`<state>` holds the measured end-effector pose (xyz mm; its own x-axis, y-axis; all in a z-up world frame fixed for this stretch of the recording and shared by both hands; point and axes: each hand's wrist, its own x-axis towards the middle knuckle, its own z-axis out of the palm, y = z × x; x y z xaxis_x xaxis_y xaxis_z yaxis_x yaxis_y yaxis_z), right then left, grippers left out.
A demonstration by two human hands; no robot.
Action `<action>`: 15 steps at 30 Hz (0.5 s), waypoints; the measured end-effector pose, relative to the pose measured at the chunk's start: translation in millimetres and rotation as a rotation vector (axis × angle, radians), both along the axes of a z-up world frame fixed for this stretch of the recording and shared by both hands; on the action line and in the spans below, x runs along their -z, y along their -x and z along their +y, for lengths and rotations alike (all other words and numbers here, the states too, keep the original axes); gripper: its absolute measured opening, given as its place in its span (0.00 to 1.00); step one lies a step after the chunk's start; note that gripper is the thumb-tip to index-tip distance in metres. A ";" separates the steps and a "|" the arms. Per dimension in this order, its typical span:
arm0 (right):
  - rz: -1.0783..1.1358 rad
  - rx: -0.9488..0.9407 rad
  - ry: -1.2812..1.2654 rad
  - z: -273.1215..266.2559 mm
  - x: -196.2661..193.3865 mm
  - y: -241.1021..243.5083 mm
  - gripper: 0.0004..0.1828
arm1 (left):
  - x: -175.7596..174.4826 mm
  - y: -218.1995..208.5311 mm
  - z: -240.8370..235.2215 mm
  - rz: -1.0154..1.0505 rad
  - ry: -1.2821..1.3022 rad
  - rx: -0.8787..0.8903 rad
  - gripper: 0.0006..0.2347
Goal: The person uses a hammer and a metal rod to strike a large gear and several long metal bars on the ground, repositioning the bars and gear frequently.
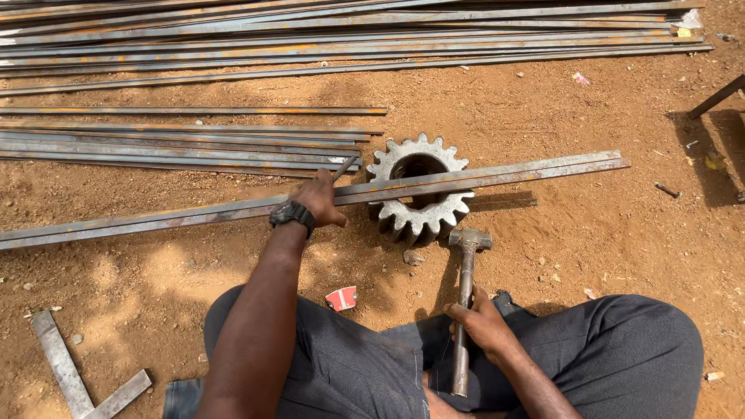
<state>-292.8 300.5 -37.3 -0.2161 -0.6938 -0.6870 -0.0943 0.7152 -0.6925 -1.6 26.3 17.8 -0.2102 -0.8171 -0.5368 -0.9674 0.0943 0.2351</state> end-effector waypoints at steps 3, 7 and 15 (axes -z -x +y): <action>0.019 -0.033 -0.003 0.7 4.1 -0.8 0.44 | -12.2 15.5 1.0 0.086 0.085 0.055 0.40; 0.199 -0.118 -0.063 -9.2 0.5 0.6 0.51 | -17.0 9.1 -9.9 0.146 0.027 0.093 0.35; 0.788 -0.095 0.365 -60.8 -52.0 59.2 0.58 | -6.5 6.5 -25.7 0.170 -0.032 0.078 0.31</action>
